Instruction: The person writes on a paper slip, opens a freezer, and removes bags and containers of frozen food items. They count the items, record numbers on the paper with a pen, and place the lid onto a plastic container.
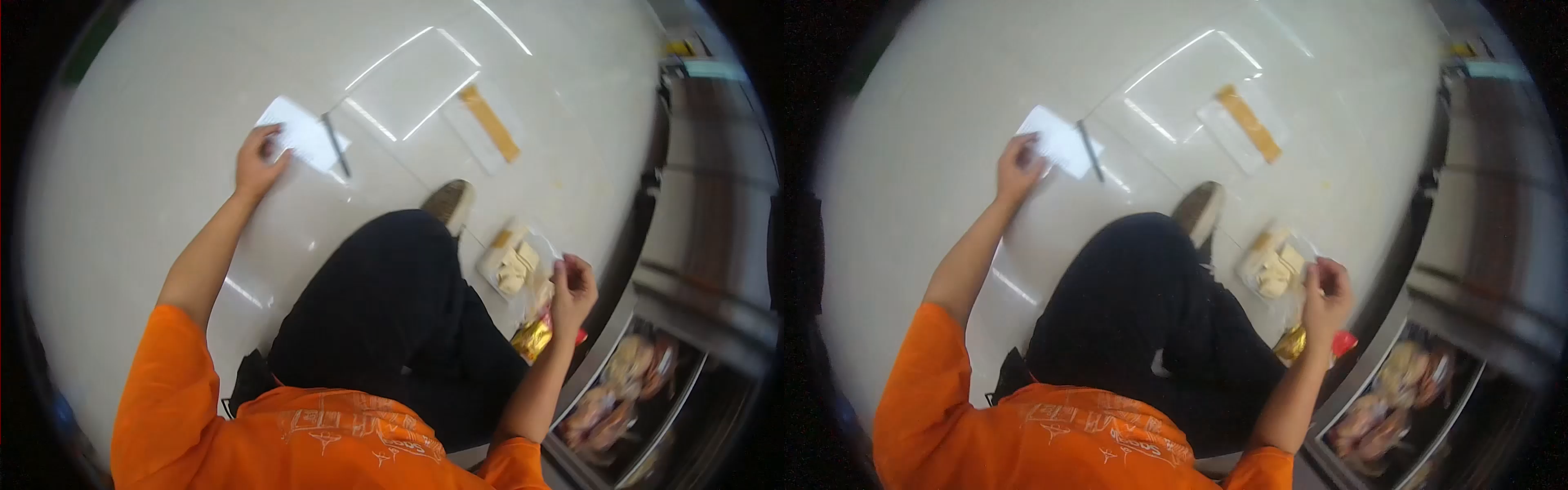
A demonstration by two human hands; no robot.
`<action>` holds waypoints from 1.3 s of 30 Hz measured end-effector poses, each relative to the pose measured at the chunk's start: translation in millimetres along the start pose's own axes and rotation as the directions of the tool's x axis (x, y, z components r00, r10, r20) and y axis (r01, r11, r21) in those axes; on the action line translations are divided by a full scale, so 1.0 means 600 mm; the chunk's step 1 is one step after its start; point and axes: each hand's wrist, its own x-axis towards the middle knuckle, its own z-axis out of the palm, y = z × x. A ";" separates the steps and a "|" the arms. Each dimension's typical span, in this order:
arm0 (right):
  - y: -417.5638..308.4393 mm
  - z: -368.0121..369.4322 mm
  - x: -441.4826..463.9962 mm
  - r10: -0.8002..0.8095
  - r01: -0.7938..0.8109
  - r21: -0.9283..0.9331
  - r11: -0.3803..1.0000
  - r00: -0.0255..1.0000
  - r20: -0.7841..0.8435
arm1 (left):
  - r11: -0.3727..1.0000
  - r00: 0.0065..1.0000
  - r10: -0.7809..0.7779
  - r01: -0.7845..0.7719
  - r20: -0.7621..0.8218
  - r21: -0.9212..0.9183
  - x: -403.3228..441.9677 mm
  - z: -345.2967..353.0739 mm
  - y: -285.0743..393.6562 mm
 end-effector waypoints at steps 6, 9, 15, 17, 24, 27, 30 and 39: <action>0.185 -0.233 -0.165 0.332 -0.180 0.301 0.936 0.736 -0.590 | 0.980 0.979 0.163 -0.175 -0.122 -0.096 0.065 0.087 0.114; 0.253 -0.228 -0.201 0.504 -0.217 0.475 0.853 0.582 -0.638 | 0.990 0.965 0.138 -0.130 0.222 -0.051 0.150 0.198 0.268; 0.259 -0.209 -0.135 0.349 -0.209 0.297 0.932 0.736 -0.580 | 0.854 0.713 -0.411 0.082 0.568 0.514 0.306 0.437 0.318; 0.305 -0.196 -0.124 0.232 -0.156 0.182 0.971 0.803 -0.550 | 0.815 0.776 -0.362 -0.006 0.517 0.579 0.307 0.474 0.329; 0.277 -0.211 -0.085 0.472 -0.436 0.186 0.881 0.770 -0.430 | 0.815 0.912 -0.266 0.039 0.313 0.578 0.248 0.545 0.295; 0.331 -0.166 -0.085 0.672 -0.677 0.088 0.731 0.691 -0.266 | 0.744 0.872 -0.397 0.121 0.288 0.657 0.240 0.540 0.312; 0.319 -0.096 -0.092 0.491 -0.496 -0.117 0.860 0.868 -0.071 | 0.676 0.923 -0.272 -0.018 0.273 0.737 0.211 0.526 0.323; 0.216 -0.052 -0.110 0.100 -0.104 -0.016 0.994 0.884 0.456 | 0.797 0.873 -0.175 -0.145 0.455 0.586 0.209 0.517 0.307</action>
